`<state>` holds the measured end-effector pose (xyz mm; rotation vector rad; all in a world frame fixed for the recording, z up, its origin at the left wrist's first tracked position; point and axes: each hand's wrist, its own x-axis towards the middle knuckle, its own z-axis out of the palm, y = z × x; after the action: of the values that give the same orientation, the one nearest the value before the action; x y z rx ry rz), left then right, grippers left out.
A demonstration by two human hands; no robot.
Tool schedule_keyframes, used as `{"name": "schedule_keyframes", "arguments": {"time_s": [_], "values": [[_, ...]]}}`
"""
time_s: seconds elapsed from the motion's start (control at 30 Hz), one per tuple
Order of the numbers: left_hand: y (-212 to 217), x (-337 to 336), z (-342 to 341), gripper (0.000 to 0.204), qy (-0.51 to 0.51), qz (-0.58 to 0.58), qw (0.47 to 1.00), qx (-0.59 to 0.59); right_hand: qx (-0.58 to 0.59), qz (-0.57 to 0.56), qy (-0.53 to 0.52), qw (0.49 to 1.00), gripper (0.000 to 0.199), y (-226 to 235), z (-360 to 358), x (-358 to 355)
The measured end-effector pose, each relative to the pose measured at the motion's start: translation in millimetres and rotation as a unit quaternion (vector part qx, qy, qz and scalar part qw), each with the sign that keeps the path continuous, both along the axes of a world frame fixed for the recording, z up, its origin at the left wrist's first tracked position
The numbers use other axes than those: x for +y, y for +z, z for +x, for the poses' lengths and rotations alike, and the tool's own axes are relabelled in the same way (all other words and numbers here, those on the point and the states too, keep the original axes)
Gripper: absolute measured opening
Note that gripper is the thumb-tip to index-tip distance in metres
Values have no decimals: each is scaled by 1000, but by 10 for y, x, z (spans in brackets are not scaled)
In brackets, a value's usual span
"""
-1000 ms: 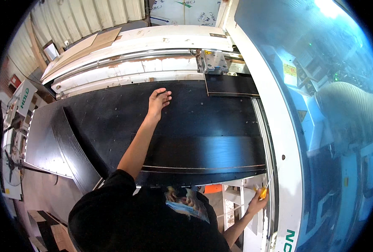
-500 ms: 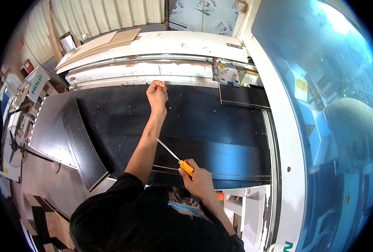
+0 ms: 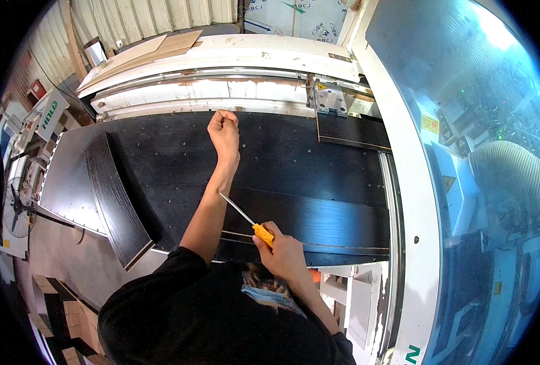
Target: The person places wooden boards into a woodworking machine and then moves them to a stack on the floor.
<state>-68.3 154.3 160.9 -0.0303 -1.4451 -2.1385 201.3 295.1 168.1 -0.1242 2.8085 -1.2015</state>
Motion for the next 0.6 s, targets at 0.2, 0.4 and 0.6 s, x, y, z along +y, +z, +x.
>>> {"name": "schedule_keyframes", "arguments": {"time_s": [0.2,0.4,0.6], "values": [[-105,-29,-6,27,16,-46,999,9,-17,-18,-5,1000,34,35,-21,-39],[-171,8,19,24,13,-71,997,-11,-38,13,12,999,38,-38,-16,-6],[-216,19,18,27,5,-67,998,-22,-83,27,2,996,43,-25,4,43]]}}
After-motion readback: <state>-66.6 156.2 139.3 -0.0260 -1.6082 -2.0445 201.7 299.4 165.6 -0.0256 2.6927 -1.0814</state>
